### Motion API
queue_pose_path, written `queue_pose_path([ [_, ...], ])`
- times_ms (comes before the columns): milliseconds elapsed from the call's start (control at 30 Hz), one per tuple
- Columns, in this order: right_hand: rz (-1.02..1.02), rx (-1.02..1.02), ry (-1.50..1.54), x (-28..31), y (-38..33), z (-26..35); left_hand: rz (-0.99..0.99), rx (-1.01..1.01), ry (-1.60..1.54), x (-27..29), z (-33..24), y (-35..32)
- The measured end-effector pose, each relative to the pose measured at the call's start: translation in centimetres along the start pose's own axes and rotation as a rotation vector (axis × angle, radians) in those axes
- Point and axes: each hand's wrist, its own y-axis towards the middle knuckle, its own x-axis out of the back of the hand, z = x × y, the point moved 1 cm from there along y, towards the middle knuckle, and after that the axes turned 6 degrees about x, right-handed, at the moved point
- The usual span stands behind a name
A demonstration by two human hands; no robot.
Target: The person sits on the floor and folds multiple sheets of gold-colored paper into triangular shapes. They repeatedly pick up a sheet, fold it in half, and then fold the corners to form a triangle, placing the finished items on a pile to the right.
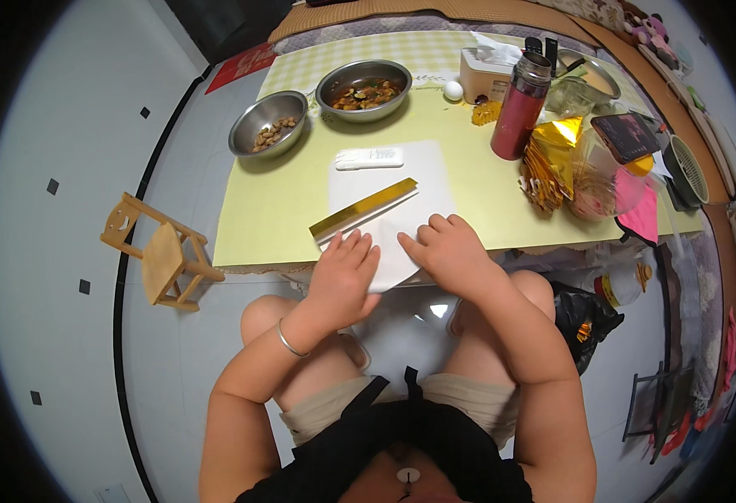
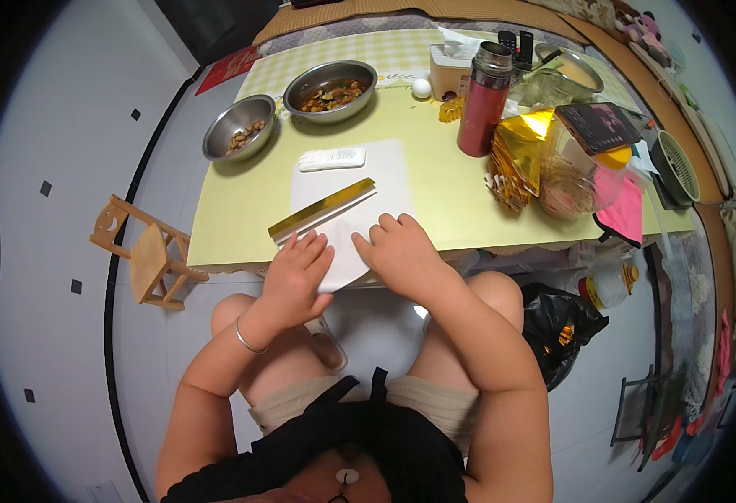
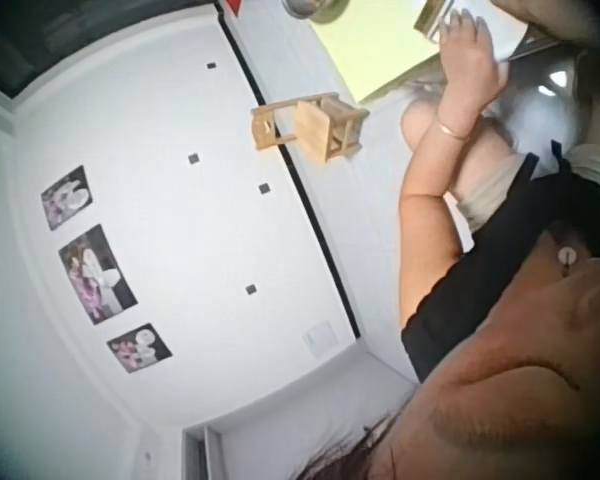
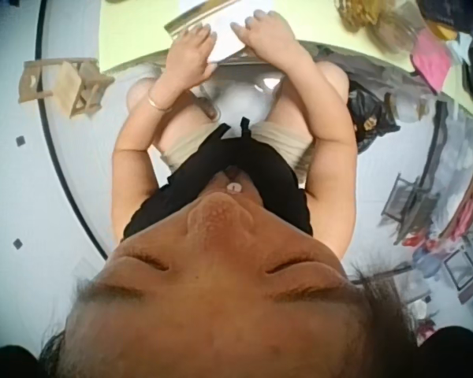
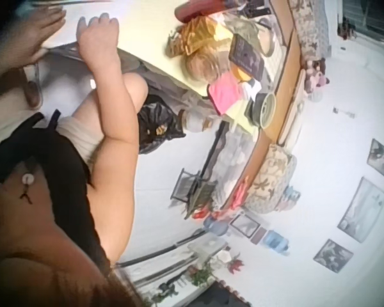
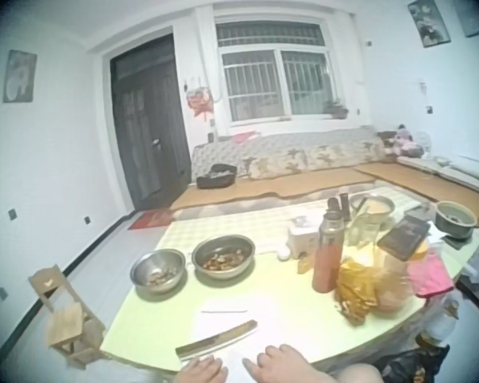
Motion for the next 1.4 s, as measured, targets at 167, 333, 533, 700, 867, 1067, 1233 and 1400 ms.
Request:
queue_pose_path([
  [167, -0.132, 0.141, -0.015, -0.5, -0.3, -0.4, 0.042, 0.049, -0.013, -0.1, 3.1, -1.7],
  [333, -0.012, 0.045, 0.496, -0.6, 0.1, -2.1, -0.05, 0.169, -0.381, 0.0, 4.3, -2.8],
  [533, -0.094, -0.14, 0.799, -2.1, 1.2, -4.3, -0.216, 0.258, -0.467, -0.7, 6.0, -1.4],
  [700, -0.245, -0.337, 0.852, -3.3, 3.2, -5.3, -0.193, 0.49, -0.632, -1.7, 6.9, -0.8],
  [867, -0.368, -0.432, 0.658, -3.8, 4.5, -5.7, -0.252, 0.537, -0.582, -2.4, 7.5, 0.0],
  [1067, -0.289, -0.357, 0.56, -2.5, 4.4, -4.4, -0.287, 0.528, -0.554, -2.9, 8.1, -0.1],
  [1233, -0.41, -0.374, 0.571, -4.4, 3.7, -5.5, -0.308, 0.548, -0.561, -2.8, 7.9, 0.2],
  [1400, -0.392, -0.519, 0.532, -4.6, 4.7, -5.6, -0.256, 0.621, -0.401, -2.6, 8.0, 0.9],
])
